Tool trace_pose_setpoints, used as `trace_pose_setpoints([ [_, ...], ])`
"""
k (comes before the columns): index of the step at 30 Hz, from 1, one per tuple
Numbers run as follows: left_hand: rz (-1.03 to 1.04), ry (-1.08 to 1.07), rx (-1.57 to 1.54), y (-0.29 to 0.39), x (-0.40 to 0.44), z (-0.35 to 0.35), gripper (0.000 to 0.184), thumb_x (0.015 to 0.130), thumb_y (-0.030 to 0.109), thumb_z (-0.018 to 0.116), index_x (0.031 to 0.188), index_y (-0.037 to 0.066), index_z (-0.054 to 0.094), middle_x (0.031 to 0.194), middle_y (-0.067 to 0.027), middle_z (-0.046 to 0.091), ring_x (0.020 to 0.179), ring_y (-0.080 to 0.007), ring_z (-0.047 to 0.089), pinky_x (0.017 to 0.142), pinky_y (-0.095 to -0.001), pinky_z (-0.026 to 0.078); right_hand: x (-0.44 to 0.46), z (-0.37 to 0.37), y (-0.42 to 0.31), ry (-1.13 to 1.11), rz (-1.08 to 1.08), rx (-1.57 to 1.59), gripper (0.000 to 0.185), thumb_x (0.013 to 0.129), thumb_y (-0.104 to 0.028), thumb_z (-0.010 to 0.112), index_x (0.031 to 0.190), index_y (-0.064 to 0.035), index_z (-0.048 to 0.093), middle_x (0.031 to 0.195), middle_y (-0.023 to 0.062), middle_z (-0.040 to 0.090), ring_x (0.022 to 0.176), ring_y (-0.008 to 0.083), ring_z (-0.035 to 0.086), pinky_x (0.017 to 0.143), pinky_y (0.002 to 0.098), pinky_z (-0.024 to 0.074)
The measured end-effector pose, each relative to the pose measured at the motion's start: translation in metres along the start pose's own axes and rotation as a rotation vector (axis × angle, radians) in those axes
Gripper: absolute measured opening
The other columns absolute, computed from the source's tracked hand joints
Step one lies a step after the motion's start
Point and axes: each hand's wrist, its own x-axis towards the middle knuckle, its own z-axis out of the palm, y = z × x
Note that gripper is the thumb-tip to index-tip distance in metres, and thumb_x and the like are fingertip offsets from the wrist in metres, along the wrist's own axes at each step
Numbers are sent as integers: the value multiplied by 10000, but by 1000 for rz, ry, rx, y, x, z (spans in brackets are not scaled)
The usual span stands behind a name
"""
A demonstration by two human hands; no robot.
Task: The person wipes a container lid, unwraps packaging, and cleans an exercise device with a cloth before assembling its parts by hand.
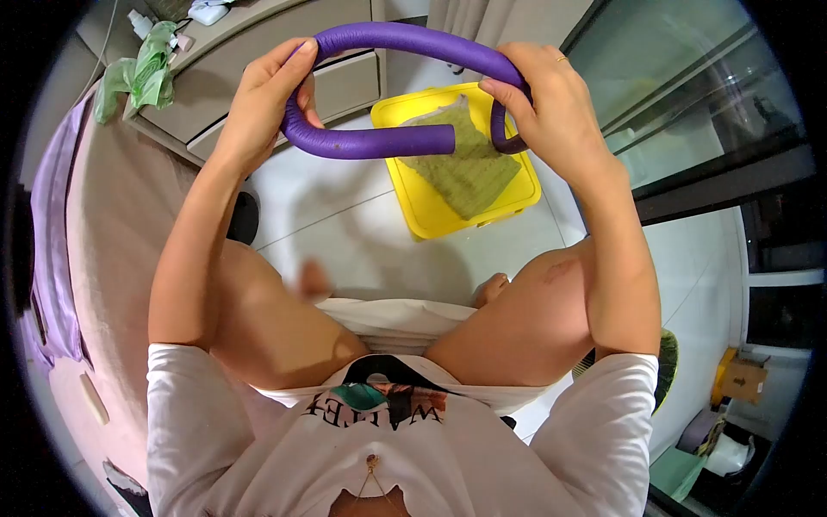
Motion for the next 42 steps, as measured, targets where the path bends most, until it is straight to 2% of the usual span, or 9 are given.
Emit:
trace_pose_setpoints([
  [4, -26, 15, -8, 1, 1, 1, 344, 923, 346, 488, 975, 9, 543, 585, -2, 437, 435, -125, 516, 431, -233, 400, 0, 3, 2, 18, 50, -7, 244, 782, -173, 657, 962, -20, 595, 863, 125, 595, 833, 293, 544, 748, 364, 439],
  [6, -11, 77, 11, -4, 1, 4, 335, 925, 346, 489, 989, 22, 549, 580, 10, 432, 428, -109, 499, 419, -216, 395, 0, 5, 2, 179, 81, 191, 262, 788, -188, 657, 992, -33, 601, 917, 121, 606, 887, 292, 555, 786, 344, 433],
  [9, 21, 184, 24, -5, 1, 13, 316, 923, 340, 497, 985, 35, 555, 574, 22, 425, 415, -93, 476, 403, -202, 387, 2, 6, -4, 418, -49, 8, 294, 746, -119, 679, 1017, -40, 599, 964, 108, 609, 937, 292, 552, 816, 339, 421],
  [10, 38, 232, 21, -3, 2, 17, 307, 920, 334, 504, 965, 35, 555, 573, 23, 423, 410, -94, 470, 398, -206, 385, 0, 5, -16, 414, -40, 2, 327, 773, -76, 671, 1077, -6, 575, 1097, 108, 574, 1032, 210, 544, 870, 299, 421],
  [13, 70, 244, 57, -1, 3, 23, 302, 911, 327, 522, 970, 33, 556, 575, 19, 425, 403, -96, 468, 387, -207, 383, -4, 4, -31, 389, -230, -11, 334, 746, 9, 662, 1069, -11, 580, 1098, 110, 577, 1033, 233, 543, 878, 318, 423],
  [14, 64, 241, 59, 1, 3, 26, 302, 911, 327, 522, 970, 33, 556, 575, 19, 425, 403, -96, 468, 387, -207, 383, -2, 11, -32, 376, -344, 70, 429, 618, 9, 717, 1025, -50, 594, 1040, 91, 593, 961, 275, 541, 813, 353, 412],
  [17, 85, 238, 44, 2, 9, 30, 298, 906, 277, 500, 906, -19, 536, 585, -10, 441, 403, -125, 497, 396, -258, 416, -10, 20, -63, 152, -369, 41, 429, 636, -46, 712, 1049, -94, 604, 1063, 37, 580, 944, 217, 541, 803, 340, 366],
  [23, 52, 214, -44, 5, 21, 29, 230, 941, 239, 470, 861, 30, 525, 561, 10, 417, 394, -91, 429, 366, -242, 426, -9, 43, -56, 94, -466, -26, 365, 677, -58, 635, 1036, -123, 629, 1030, 8, 577, 917, 200, 522, 757, 340, 363],
  [42, 5, 200, -130, -2, 24, 20, 223, 937, 250, 478, 821, 61, 502, 554, 4, 419, 399, -99, 426, 365, -250, 441, -5, 52, -52, 164, -463, 91, 279, 693, -40, 605, 966, -90, 619, 1020, 7, 600, 910, 225, 530, 745, 347, 382],
])
